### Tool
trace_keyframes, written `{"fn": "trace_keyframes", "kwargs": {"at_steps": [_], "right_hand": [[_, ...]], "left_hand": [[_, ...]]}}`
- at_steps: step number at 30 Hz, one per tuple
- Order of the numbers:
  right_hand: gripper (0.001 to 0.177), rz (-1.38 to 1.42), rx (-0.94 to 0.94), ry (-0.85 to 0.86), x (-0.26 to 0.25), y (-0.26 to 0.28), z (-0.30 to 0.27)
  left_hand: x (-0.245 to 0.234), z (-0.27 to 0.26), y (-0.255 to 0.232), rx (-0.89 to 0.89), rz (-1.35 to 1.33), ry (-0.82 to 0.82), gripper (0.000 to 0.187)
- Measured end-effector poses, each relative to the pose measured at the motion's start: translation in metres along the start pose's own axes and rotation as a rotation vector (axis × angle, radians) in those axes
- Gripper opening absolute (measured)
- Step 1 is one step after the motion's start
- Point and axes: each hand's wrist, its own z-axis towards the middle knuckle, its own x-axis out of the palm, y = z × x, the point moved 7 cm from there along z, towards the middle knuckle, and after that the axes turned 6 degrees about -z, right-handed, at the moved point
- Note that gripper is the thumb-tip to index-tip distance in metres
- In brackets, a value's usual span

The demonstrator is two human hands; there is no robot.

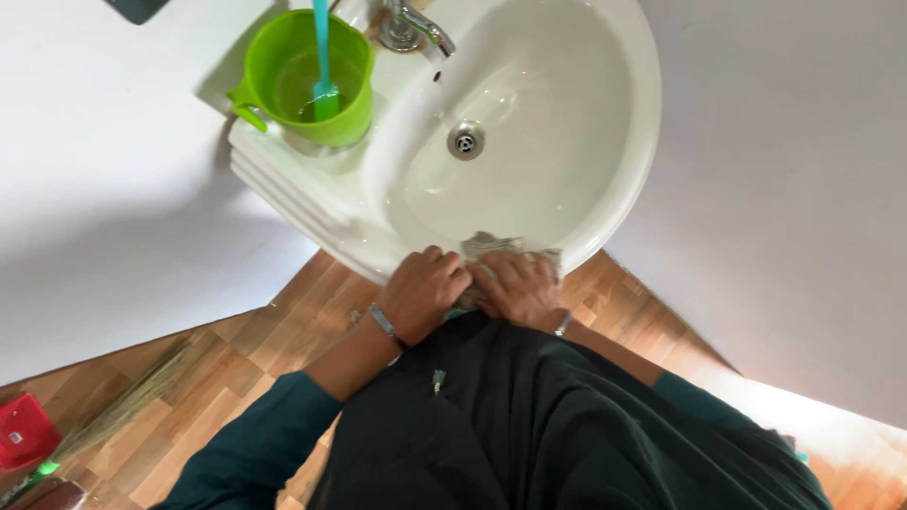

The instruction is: The person cleans a white bathroom sink using a striped cloth. They wipe the basin, faucet, and surrounding surfaces, occasionally wringing the cloth under running water from the tap. A green plastic cup with a blue brush is visible in the sink during the process.

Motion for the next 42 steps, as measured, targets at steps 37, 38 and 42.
{"fn": "trace_keyframes", "kwargs": {"at_steps": [37,38,42], "right_hand": [[0.058,-0.12,0.229,-0.21,0.049,0.176,0.193],[0.06,-0.102,0.216,-0.207,0.05,0.176,0.199],[0.068,-0.096,0.204,-0.168,0.059,0.17,0.231]], "left_hand": [[-0.059,-0.133,0.207,-0.192,-0.207,-0.372,0.059],[-0.069,-0.13,0.21,-0.152,-0.207,-0.414,0.058],[-0.106,-0.11,0.229,-0.086,-0.245,-0.512,0.052]]}}
